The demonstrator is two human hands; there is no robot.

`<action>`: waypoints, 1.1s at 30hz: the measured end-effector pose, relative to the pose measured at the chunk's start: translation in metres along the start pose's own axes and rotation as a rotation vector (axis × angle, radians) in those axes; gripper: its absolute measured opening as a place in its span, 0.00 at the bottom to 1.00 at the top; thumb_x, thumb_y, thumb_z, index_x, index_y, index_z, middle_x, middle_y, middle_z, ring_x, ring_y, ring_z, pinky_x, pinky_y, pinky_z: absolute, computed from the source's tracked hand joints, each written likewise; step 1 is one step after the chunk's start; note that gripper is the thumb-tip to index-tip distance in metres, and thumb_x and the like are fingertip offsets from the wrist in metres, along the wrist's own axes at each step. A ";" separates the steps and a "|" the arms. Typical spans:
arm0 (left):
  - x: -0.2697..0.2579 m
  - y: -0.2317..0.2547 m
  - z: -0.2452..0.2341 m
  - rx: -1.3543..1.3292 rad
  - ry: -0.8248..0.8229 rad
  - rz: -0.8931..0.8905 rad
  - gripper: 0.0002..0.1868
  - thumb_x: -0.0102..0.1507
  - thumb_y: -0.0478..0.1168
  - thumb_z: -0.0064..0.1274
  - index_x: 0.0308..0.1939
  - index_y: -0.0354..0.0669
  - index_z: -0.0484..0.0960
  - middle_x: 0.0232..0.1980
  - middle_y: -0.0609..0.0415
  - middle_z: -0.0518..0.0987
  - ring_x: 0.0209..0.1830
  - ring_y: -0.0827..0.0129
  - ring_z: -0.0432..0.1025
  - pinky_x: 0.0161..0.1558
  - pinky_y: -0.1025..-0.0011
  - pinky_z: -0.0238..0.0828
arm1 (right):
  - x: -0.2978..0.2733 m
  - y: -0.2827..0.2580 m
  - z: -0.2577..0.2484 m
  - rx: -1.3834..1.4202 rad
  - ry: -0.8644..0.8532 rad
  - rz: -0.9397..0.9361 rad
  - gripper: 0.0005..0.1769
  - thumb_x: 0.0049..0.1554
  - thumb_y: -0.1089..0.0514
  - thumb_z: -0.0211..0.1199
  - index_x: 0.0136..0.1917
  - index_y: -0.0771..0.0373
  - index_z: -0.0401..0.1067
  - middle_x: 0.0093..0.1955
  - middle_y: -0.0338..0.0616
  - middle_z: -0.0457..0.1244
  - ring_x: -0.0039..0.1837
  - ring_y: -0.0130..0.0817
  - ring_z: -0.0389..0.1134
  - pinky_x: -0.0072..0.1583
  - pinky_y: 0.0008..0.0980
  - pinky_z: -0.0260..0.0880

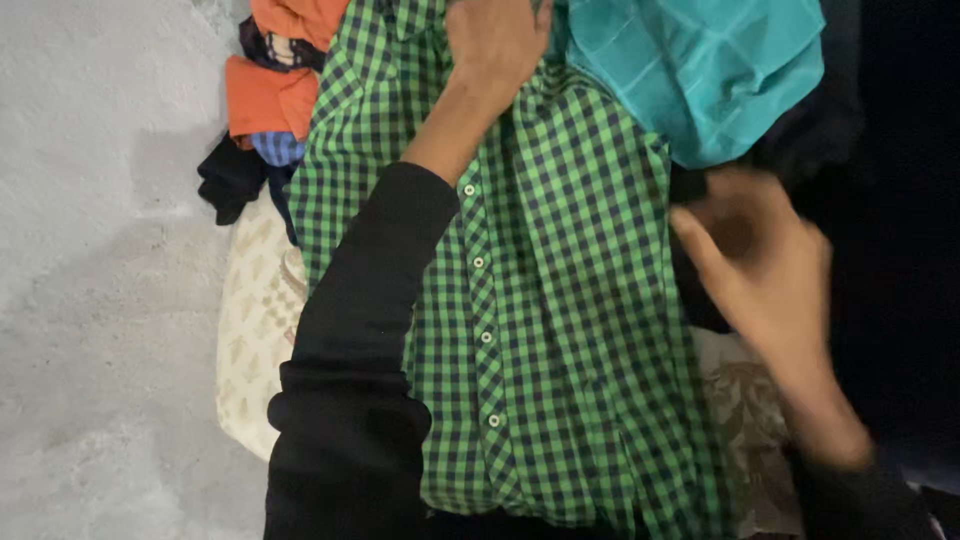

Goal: The person folds a green checkered shirt and a light blue shirt by hand on a bed. They spread each shirt out, fold the sleeves inward, and then fold the body of the shirt into a rectangle before placing them into a suitcase.

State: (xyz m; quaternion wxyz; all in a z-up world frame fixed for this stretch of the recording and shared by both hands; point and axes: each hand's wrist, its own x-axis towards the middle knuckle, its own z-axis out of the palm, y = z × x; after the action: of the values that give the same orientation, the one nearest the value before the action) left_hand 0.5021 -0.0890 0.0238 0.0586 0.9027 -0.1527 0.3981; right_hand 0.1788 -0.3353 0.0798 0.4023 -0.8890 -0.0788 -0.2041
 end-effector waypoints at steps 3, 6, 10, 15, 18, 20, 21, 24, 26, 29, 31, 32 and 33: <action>0.006 -0.009 0.027 -0.267 -0.202 -0.145 0.25 0.61 0.41 0.55 0.62 0.44 0.73 0.33 0.42 0.80 0.21 0.52 0.73 0.20 0.56 0.68 | 0.070 0.002 0.043 -0.057 -0.009 0.071 0.29 0.61 0.49 0.75 0.63 0.71 0.68 0.40 0.49 0.71 0.41 0.37 0.73 0.43 0.34 0.71; 0.015 -0.007 0.055 -0.431 -0.082 -0.150 0.31 0.60 0.38 0.56 0.68 0.47 0.67 0.34 0.42 0.81 0.28 0.48 0.74 0.27 0.54 0.71 | 0.090 0.026 0.076 -0.151 0.041 -0.004 0.23 0.59 0.54 0.76 0.58 0.72 0.72 0.39 0.51 0.70 0.41 0.39 0.73 0.43 0.35 0.70; 0.020 -0.015 0.074 -0.854 0.125 -0.249 0.32 0.62 0.36 0.57 0.69 0.48 0.65 0.37 0.43 0.83 0.32 0.52 0.81 0.38 0.55 0.78 | 0.079 0.064 0.073 -0.041 0.109 0.002 0.13 0.63 0.61 0.73 0.54 0.71 0.74 0.42 0.51 0.70 0.43 0.37 0.72 0.46 0.32 0.70; 0.003 -0.006 0.062 -0.937 0.048 -0.272 0.32 0.67 0.38 0.57 0.73 0.45 0.61 0.38 0.40 0.82 0.28 0.49 0.78 0.32 0.53 0.75 | 0.079 0.086 0.081 -0.050 0.071 0.063 0.13 0.65 0.60 0.72 0.49 0.72 0.73 0.41 0.50 0.70 0.43 0.35 0.72 0.46 0.31 0.69; 0.002 0.003 0.052 -0.869 -0.029 -0.325 0.33 0.68 0.40 0.57 0.74 0.45 0.60 0.34 0.41 0.81 0.25 0.47 0.75 0.29 0.53 0.73 | 0.080 0.098 0.095 -0.217 0.131 -0.027 0.18 0.65 0.55 0.75 0.51 0.72 0.71 0.41 0.55 0.68 0.43 0.43 0.71 0.46 0.37 0.69; 0.005 0.010 0.045 -0.774 0.163 -0.252 0.37 0.65 0.40 0.59 0.73 0.45 0.57 0.35 0.41 0.81 0.31 0.46 0.76 0.33 0.53 0.73 | 0.076 0.107 0.108 -0.326 0.182 -0.155 0.23 0.64 0.52 0.76 0.55 0.72 0.69 0.46 0.58 0.66 0.45 0.49 0.69 0.48 0.40 0.69; 0.004 0.009 0.039 -0.835 0.078 -0.267 0.39 0.66 0.39 0.58 0.75 0.44 0.52 0.33 0.42 0.81 0.29 0.48 0.76 0.31 0.54 0.73 | 0.076 0.113 0.111 -0.370 0.154 -0.143 0.27 0.62 0.49 0.77 0.56 0.71 0.68 0.47 0.58 0.66 0.45 0.51 0.69 0.48 0.43 0.69; -0.007 0.010 0.004 -0.985 -0.183 -0.257 0.44 0.70 0.39 0.53 0.81 0.44 0.39 0.32 0.41 0.82 0.26 0.53 0.78 0.31 0.54 0.74 | 0.069 0.128 0.118 -0.469 0.095 -0.136 0.35 0.58 0.42 0.78 0.59 0.70 0.63 0.50 0.59 0.64 0.48 0.56 0.68 0.51 0.50 0.69; -0.022 0.003 -0.037 -1.026 -0.332 -0.182 0.47 0.74 0.41 0.51 0.83 0.46 0.31 0.37 0.36 0.84 0.28 0.52 0.78 0.35 0.51 0.74 | 0.075 0.132 0.115 -0.483 0.095 -0.198 0.39 0.57 0.40 0.78 0.60 0.71 0.61 0.51 0.60 0.64 0.51 0.59 0.68 0.54 0.52 0.70; -0.061 -0.012 -0.107 -0.972 -0.312 -0.033 0.45 0.73 0.42 0.50 0.80 0.47 0.32 0.75 0.30 0.67 0.46 0.51 0.79 0.46 0.53 0.77 | 0.075 0.136 0.114 -0.445 0.049 -0.144 0.41 0.57 0.38 0.79 0.58 0.71 0.60 0.50 0.62 0.64 0.51 0.60 0.68 0.53 0.54 0.69; -0.091 -0.029 -0.155 -0.903 -0.245 0.019 0.44 0.74 0.41 0.51 0.82 0.43 0.35 0.77 0.30 0.63 0.64 0.43 0.70 0.58 0.53 0.73 | 0.075 0.135 0.113 -0.405 0.018 -0.085 0.40 0.56 0.37 0.78 0.57 0.71 0.60 0.49 0.61 0.64 0.52 0.61 0.68 0.54 0.54 0.69; -0.105 -0.040 -0.178 -0.865 -0.213 0.051 0.44 0.74 0.41 0.52 0.83 0.42 0.36 0.78 0.30 0.61 0.72 0.39 0.66 0.65 0.53 0.71 | 0.077 0.134 0.112 -0.383 0.006 -0.056 0.40 0.56 0.37 0.77 0.57 0.71 0.60 0.49 0.61 0.64 0.53 0.61 0.68 0.54 0.55 0.69; -0.122 -0.050 -0.200 -0.848 -0.209 -0.008 0.41 0.73 0.40 0.52 0.82 0.41 0.42 0.78 0.31 0.63 0.74 0.40 0.64 0.69 0.53 0.68 | 0.077 0.132 0.110 -0.387 -0.002 -0.053 0.41 0.56 0.37 0.77 0.58 0.72 0.60 0.52 0.62 0.64 0.55 0.61 0.67 0.56 0.54 0.69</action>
State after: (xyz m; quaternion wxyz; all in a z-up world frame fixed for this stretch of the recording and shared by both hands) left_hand 0.3001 0.0321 0.0699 0.4099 0.8348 -0.3041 0.2064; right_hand 0.3216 -0.3425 -0.0432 0.2181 -0.9476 -0.0618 -0.2250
